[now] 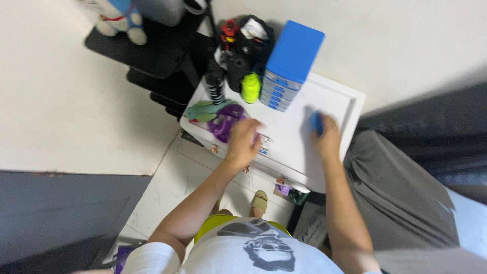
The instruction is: The person sweeps the floor with a blue duster, then organizes cleaning tools and items on a white cabinet. They move a cardboard piece, a green tool, and a purple tool, then wipe the cabinet surface with a purple cloth.
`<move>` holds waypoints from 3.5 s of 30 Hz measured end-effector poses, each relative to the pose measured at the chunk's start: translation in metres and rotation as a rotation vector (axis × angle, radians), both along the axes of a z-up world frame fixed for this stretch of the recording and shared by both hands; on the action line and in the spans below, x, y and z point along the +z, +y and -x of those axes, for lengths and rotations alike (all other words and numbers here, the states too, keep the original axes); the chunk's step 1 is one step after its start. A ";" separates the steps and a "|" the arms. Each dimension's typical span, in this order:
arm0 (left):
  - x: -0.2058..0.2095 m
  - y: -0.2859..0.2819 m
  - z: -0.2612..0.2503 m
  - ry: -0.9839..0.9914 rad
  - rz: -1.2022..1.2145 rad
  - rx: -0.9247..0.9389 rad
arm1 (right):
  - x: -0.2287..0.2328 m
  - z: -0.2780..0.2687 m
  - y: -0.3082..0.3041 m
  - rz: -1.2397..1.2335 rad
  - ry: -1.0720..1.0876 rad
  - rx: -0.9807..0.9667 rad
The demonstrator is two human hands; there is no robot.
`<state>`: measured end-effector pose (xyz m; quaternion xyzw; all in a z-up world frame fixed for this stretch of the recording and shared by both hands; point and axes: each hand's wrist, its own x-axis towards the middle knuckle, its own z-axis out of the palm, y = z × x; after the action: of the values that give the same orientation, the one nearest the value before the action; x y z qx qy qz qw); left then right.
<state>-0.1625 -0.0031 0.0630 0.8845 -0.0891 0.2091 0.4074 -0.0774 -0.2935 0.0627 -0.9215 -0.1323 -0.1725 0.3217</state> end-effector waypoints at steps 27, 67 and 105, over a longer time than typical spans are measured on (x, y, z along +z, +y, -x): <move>0.069 0.113 0.028 -0.037 0.840 -0.024 | 0.082 0.022 0.137 -0.166 0.240 0.477; 0.021 0.015 0.059 0.720 0.680 -0.857 | 0.096 0.133 0.117 -1.373 0.756 0.489; -0.025 -0.049 -0.021 0.367 -0.212 0.024 | 0.072 0.091 -0.023 -0.534 0.835 -0.323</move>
<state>-0.1415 -0.0520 0.0379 0.9466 -0.0243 0.0388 0.3191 -0.1688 -0.3163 0.1347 -0.8062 0.1997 0.1346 0.5404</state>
